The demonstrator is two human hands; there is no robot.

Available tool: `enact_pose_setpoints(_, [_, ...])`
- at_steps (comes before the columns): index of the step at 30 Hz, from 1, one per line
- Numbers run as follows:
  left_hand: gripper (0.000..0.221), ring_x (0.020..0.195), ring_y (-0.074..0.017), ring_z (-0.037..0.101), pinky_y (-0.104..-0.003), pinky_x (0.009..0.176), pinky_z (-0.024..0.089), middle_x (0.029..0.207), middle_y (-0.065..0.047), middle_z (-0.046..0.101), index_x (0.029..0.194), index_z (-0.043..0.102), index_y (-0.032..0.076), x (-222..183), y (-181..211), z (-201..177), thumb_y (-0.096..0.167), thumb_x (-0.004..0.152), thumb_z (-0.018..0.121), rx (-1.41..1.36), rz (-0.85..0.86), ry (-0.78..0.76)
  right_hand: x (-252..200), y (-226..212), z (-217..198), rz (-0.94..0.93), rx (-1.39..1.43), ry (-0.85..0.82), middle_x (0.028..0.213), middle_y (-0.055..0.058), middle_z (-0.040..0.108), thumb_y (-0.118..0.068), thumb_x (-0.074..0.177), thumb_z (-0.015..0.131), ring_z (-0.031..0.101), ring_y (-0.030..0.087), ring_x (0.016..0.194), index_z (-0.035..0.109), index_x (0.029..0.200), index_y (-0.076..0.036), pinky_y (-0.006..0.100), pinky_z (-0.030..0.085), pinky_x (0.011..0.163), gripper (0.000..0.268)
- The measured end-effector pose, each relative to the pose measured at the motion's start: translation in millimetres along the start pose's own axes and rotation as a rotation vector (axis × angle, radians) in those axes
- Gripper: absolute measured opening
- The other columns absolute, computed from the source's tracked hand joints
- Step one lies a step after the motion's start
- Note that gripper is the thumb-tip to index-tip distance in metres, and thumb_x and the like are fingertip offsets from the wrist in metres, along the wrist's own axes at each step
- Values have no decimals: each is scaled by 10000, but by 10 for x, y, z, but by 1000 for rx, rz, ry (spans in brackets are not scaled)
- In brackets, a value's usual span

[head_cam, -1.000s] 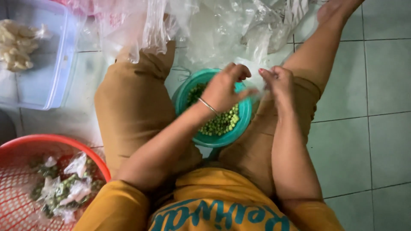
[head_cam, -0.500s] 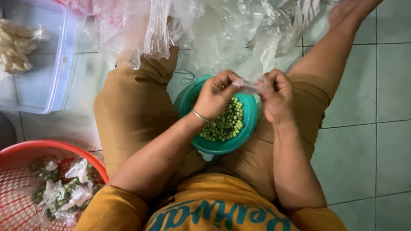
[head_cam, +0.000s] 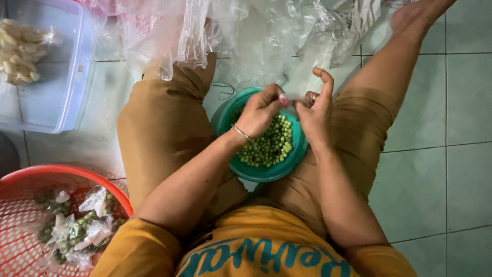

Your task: The person sits on the floor and scoops green peas from a green bowl into small plastic bags. After filling each bag, they tie it shut and place it into a red basket. The process is repeated until the bowl is empty.

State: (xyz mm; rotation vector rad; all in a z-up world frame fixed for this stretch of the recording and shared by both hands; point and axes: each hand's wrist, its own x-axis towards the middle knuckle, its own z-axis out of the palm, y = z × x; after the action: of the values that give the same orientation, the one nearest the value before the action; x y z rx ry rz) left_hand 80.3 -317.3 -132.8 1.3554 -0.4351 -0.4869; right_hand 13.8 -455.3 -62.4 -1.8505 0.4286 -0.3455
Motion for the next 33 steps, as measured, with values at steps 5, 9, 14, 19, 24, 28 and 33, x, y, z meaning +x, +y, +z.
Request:
enact_pose_setpoints(5, [224,796,-310,632,-425,757,495,784,-49,591,1012,591,147,13,78,-67,197,858,746,177,19,-38,-50,-182,74,30,312,15,787,-39,514,66,958,594,523,41,691,306,1595,-245,171,509,648,764])
enact_pose_setpoints(9, [170,757,-376,688,-477,690,550,802,-71,579,1040,601,175,49,-151,-133,158,905,704,567,58,175,-70,97,78,175,713,-110,797,-44,554,-36,957,668,608,49,731,312,1606,-234,200,615,716,767])
enact_pose_setpoints(14, [103,862,-203,621,-354,857,500,852,-35,622,1025,636,118,-32,12,75,110,940,578,-69,-3,-85,24,222,-6,-5,-13,-41,772,8,523,68,913,711,536,91,632,326,1602,-254,211,434,552,853])
enact_pose_setpoints(19, [439,966,-500,678,-595,841,507,920,-210,700,1150,579,160,-11,61,-69,286,782,782,422,-6,-137,14,5,82,81,294,-4,953,13,619,112,983,589,600,55,782,248,1639,-317,150,518,689,854])
enact_pose_setpoints(24, [308,677,-373,657,-476,727,520,611,-80,588,1103,575,246,7,126,-72,110,827,575,370,-70,159,-56,-14,105,57,430,-212,832,-22,604,100,854,565,577,26,705,346,1615,-197,166,507,634,845])
enact_pose_setpoints(28, [268,610,-283,636,-405,690,533,575,-5,561,1035,613,300,3,223,-98,153,811,598,397,-97,143,42,584,61,14,355,-161,817,-7,556,57,919,529,536,58,699,376,1549,-163,208,515,625,684])
enact_pose_setpoints(33, [143,593,-82,401,-280,551,313,619,71,399,864,593,219,105,555,-394,83,821,601,294,55,295,-20,600,-13,56,448,-264,1063,75,640,-163,1025,664,684,170,950,580,1213,-57,345,651,768,231])
